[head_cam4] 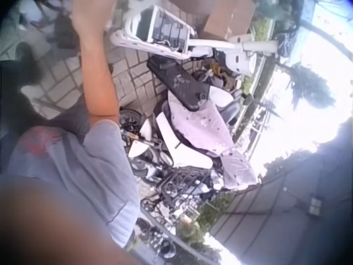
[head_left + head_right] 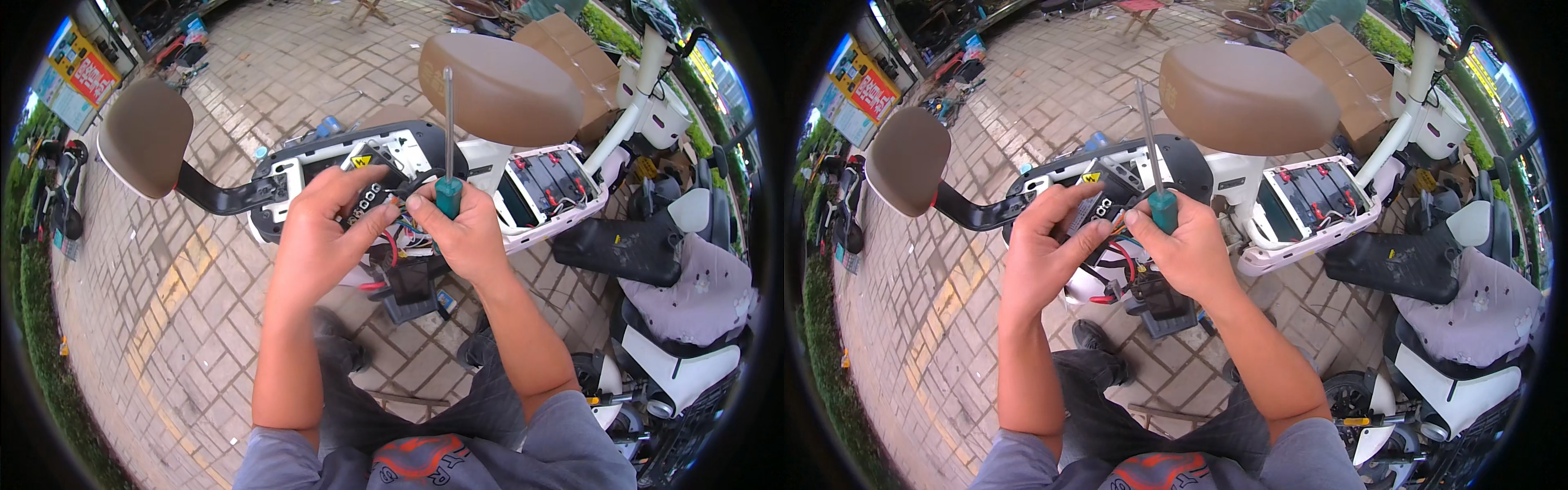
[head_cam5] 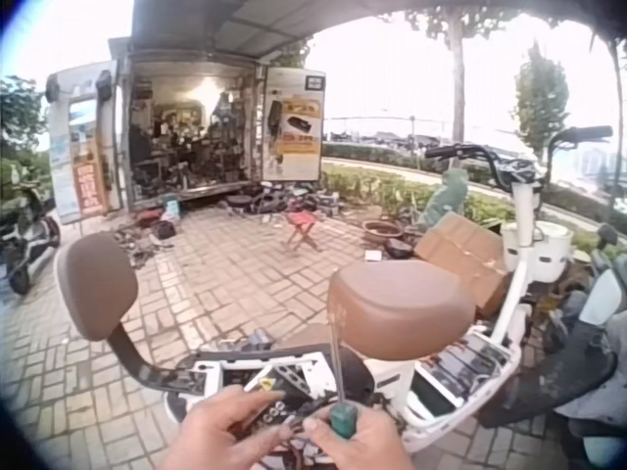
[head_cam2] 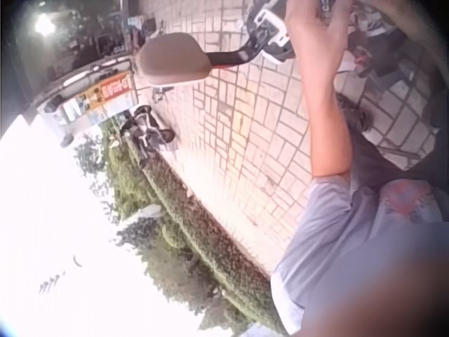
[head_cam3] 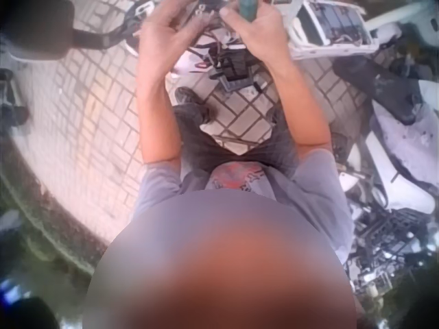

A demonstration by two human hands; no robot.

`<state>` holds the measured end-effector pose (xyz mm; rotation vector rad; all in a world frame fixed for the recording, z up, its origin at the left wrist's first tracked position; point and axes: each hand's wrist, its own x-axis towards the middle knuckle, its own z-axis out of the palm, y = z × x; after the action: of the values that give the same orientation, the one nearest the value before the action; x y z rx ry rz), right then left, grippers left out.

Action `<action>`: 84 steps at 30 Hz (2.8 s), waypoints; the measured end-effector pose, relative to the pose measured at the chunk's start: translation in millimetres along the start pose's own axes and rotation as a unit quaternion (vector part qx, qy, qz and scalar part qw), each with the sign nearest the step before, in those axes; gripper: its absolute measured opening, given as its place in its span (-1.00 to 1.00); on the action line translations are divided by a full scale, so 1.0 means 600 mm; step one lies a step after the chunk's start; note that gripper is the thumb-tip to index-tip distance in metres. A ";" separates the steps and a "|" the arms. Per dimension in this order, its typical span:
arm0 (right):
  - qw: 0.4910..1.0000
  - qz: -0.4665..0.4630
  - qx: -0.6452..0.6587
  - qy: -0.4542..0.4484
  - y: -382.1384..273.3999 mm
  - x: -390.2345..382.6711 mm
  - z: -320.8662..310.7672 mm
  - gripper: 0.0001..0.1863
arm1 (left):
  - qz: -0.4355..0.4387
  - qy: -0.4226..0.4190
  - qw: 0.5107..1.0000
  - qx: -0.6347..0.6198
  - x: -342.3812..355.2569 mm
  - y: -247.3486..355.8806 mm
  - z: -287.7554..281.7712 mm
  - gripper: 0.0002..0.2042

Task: The person installs a new battery into an electric scooter, connects the wiring, and secures the battery compartment using a screwdriver. The scooter is positioned on a paved outdoor area with other scooters nearby.

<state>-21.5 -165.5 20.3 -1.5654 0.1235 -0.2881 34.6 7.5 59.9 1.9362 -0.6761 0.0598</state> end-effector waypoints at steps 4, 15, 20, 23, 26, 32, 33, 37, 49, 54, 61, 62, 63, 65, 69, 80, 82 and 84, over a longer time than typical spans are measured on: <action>0.999 -0.016 -0.028 -0.020 -0.006 -0.006 0.013 -0.83 | 0.031 0.007 0.999 -0.021 0.004 -0.023 0.019 -0.88; 0.991 -0.026 -0.051 -0.120 -0.011 -0.009 -0.002 -0.82 | -0.188 -0.079 0.975 -0.082 0.010 -0.010 -0.001 -0.81; 0.997 0.029 -0.035 -0.058 -0.011 -0.004 0.001 -0.78 | -0.186 0.025 0.815 -0.548 0.012 -0.024 -0.027 -0.78; 0.998 0.037 -0.017 -0.047 -0.008 -0.005 0.005 -0.78 | -0.183 0.007 0.789 -0.587 0.007 -0.025 -0.020 -0.77; 0.997 0.048 -0.004 -0.053 -0.005 -0.003 0.003 -0.78 | -0.197 0.055 0.809 -0.551 0.003 -0.013 -0.002 -0.82; 0.999 0.022 0.037 -0.026 -0.003 -0.005 0.010 -0.76 | -0.166 -0.031 0.834 -0.526 -0.006 -0.046 -0.016 -0.78; 0.999 0.023 0.040 -0.021 -0.003 -0.005 0.012 -0.76 | -0.169 -0.026 0.837 -0.519 -0.006 -0.047 -0.013 -0.77; 0.999 0.025 0.039 0.000 -0.004 -0.005 0.012 -0.79 | -0.192 0.012 0.855 -0.481 -0.003 -0.013 0.007 -0.73; 1.000 -0.025 0.001 -0.014 -0.009 -0.010 0.020 -0.84 | -0.128 0.006 0.929 -0.348 -0.008 -0.024 0.009 -0.71; 1.000 -0.015 0.002 -0.026 -0.023 -0.012 0.020 -0.85 | -0.106 0.005 0.948 -0.301 -0.015 -0.026 0.005 -0.77; 0.996 -0.069 -0.043 -0.035 -0.016 -0.011 0.022 -0.85 | -0.030 0.061 0.975 -0.214 -0.018 -0.021 0.026 -0.82; 0.995 -0.075 -0.050 -0.033 -0.013 -0.011 0.023 -0.85 | -0.024 0.068 0.973 -0.218 -0.018 -0.022 0.028 -0.83; 0.995 -0.081 -0.057 -0.032 -0.007 -0.010 0.024 -0.85 | -0.027 0.062 0.974 -0.214 -0.019 -0.022 0.028 -0.82; 0.992 -0.096 -0.076 -0.034 -0.004 -0.010 0.024 -0.84 | -0.033 0.053 0.976 -0.206 -0.019 -0.020 0.027 -0.82; 0.990 -0.078 -0.097 -0.072 -0.008 -0.008 0.015 -0.83 | -0.020 0.051 0.993 -0.109 -0.016 -0.020 0.024 -0.82; 0.946 -0.245 -0.213 -0.009 0.015 0.002 0.004 -0.81 | 0.049 0.036 0.996 0.067 -0.011 -0.046 0.015 -0.86; 0.973 -0.167 -0.158 0.006 0.013 -0.003 0.006 -0.82 | 0.059 0.033 0.994 0.088 -0.006 -0.043 0.017 -0.86; 0.987 -0.094 -0.128 0.014 0.005 -0.006 0.008 -0.79 | 0.072 0.031 0.991 0.110 0.001 -0.043 0.022 -0.85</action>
<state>-23.3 -160.1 17.2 -1.8315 0.0345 -0.4566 43.8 3.9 32.9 2.0845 -0.7940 0.2932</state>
